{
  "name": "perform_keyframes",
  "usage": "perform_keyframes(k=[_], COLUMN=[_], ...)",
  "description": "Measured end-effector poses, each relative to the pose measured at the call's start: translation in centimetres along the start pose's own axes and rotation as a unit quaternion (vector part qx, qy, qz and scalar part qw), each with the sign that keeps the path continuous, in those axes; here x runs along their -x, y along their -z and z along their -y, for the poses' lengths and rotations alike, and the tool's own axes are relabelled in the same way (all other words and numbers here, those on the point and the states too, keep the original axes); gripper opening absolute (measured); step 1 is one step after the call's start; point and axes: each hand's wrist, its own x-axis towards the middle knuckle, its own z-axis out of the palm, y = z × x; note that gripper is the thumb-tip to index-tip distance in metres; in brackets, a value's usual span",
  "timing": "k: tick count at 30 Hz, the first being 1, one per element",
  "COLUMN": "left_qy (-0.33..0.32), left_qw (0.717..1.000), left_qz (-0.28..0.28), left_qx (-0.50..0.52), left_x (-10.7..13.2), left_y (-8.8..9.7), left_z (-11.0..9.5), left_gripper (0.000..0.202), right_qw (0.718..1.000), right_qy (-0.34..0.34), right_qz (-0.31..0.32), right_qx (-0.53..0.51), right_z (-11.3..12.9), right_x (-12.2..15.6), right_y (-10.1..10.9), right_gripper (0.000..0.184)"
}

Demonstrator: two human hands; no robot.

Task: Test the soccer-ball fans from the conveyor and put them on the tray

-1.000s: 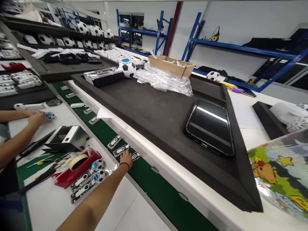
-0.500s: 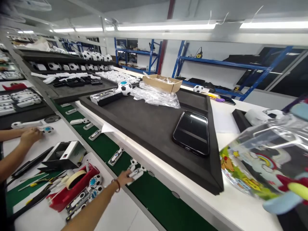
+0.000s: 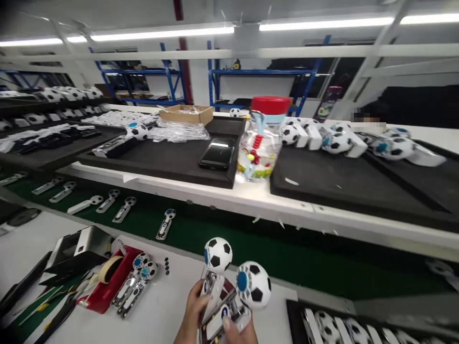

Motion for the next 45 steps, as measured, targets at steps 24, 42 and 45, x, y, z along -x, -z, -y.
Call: perform_keyframes(k=[24, 42, 45], left_qy=[0.224, 0.327, 0.298], left_qw=[0.863, 0.831, 0.835], left_qz=[0.090, 0.096, 0.130], left_qx=[0.444, 0.440, 0.444], left_x=[3.8, 5.6, 6.0], left_y=[0.6, 1.0, 1.2], left_z=[-2.4, -1.0, -1.0], left_gripper=[0.053, 0.031, 0.037], right_qw=[0.991, 0.968, 0.972], right_qy=[-0.031, -0.134, -0.108], right_qz=[0.076, 0.017, 0.044], right_qx=[-0.109, -0.212, -0.205], right_z=[0.7, -0.3, -0.6], right_x=[5.2, 6.2, 6.7], right_y=[6.0, 4.8, 4.7], right_gripper=[0.048, 0.029, 0.036])
